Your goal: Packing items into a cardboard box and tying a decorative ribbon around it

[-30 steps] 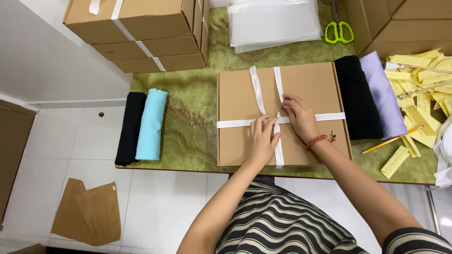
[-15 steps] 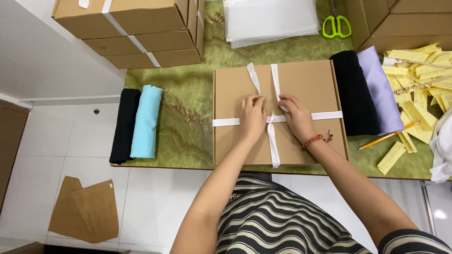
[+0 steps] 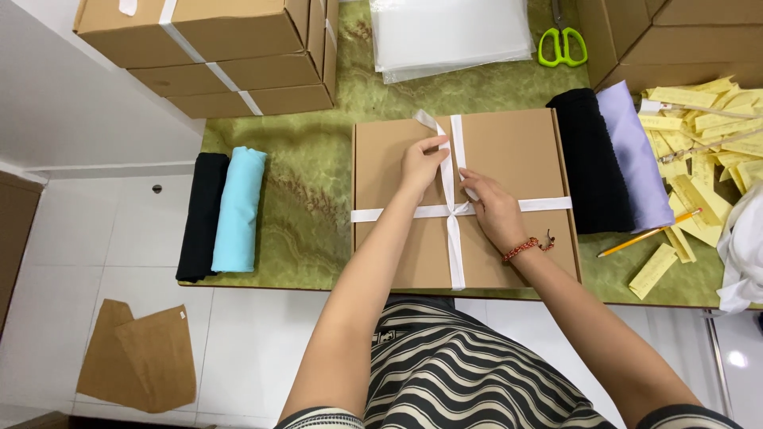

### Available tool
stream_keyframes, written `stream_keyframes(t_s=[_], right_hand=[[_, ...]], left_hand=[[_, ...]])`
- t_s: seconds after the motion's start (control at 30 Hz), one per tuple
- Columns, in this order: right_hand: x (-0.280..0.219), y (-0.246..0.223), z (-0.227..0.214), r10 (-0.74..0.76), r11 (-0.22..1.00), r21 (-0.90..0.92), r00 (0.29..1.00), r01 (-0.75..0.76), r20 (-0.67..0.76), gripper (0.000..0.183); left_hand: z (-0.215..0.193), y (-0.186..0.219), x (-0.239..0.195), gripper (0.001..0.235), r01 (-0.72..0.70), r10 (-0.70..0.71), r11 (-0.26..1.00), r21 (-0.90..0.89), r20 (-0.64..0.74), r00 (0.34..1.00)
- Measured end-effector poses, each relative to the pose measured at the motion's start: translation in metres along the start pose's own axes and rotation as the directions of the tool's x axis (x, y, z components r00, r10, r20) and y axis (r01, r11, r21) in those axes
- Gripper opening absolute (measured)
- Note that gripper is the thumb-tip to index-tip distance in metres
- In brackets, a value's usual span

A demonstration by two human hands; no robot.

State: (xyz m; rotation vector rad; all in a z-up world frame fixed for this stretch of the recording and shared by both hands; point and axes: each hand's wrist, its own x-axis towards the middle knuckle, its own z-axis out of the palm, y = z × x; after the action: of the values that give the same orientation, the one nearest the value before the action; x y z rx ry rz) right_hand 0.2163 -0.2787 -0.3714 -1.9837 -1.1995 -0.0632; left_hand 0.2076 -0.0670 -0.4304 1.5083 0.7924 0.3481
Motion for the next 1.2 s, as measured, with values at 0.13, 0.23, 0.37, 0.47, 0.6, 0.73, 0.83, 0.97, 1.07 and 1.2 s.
stream_keyframes(t_s=[0.13,0.23,0.37,0.47,0.6,0.73,0.83,0.97,1.07,1.2], right_hand=[[-0.005,-0.012,-0.008,-0.008,0.998,0.057,1.0,0.008,0.004,0.039],[-0.008,-0.014,-0.009,0.005,0.996,0.094,1.0,-0.005,-0.004,0.037],[-0.01,-0.019,-0.008,0.014,0.994,0.106,1.0,-0.013,-0.007,0.037],[0.0,-0.012,-0.011,-0.036,0.99,0.139,0.999,0.04,-0.029,0.041],[0.036,0.012,-0.023,0.059,0.995,0.08,0.995,-0.053,-0.081,0.045],[0.076,0.053,-0.005,0.1,0.991,-0.092,0.995,-0.097,0.028,0.045],[0.104,0.065,0.014,0.207,0.964,-0.192,0.972,-0.183,0.115,0.047],[0.121,0.068,0.036,0.329,0.913,-0.291,0.937,-0.285,0.114,0.043],[0.124,0.064,0.049,0.353,0.904,-0.262,0.935,-0.339,0.009,0.032],[0.121,0.061,0.054,0.325,0.91,-0.243,0.942,-0.336,-0.086,0.015]], left_hand=[[0.01,-0.007,0.012,0.03,-0.075,0.078,0.979,0.191,-0.009,0.997],[0.02,0.002,0.003,0.03,-0.079,0.09,0.964,0.254,-0.035,0.995],[0.027,-0.011,0.007,0.024,0.006,0.013,0.966,0.257,-0.071,0.997],[0.02,-0.006,-0.001,0.025,0.05,-0.037,0.985,0.166,-0.082,0.996],[0.016,0.004,-0.014,0.027,0.049,-0.042,0.995,0.083,-0.08,0.996],[0.013,0.016,-0.022,0.03,0.058,-0.059,0.998,-0.015,-0.079,0.995],[0.011,0.018,-0.02,0.029,0.044,-0.048,0.998,-0.053,-0.086,0.995],[0.013,0.01,-0.015,0.03,0.031,-0.037,0.996,-0.084,-0.076,0.996],[0.008,0.024,-0.027,0.031,0.064,-0.068,0.996,-0.068,-0.067,0.995],[0.009,0.018,-0.021,0.032,0.046,-0.05,0.997,-0.067,-0.053,0.997]])
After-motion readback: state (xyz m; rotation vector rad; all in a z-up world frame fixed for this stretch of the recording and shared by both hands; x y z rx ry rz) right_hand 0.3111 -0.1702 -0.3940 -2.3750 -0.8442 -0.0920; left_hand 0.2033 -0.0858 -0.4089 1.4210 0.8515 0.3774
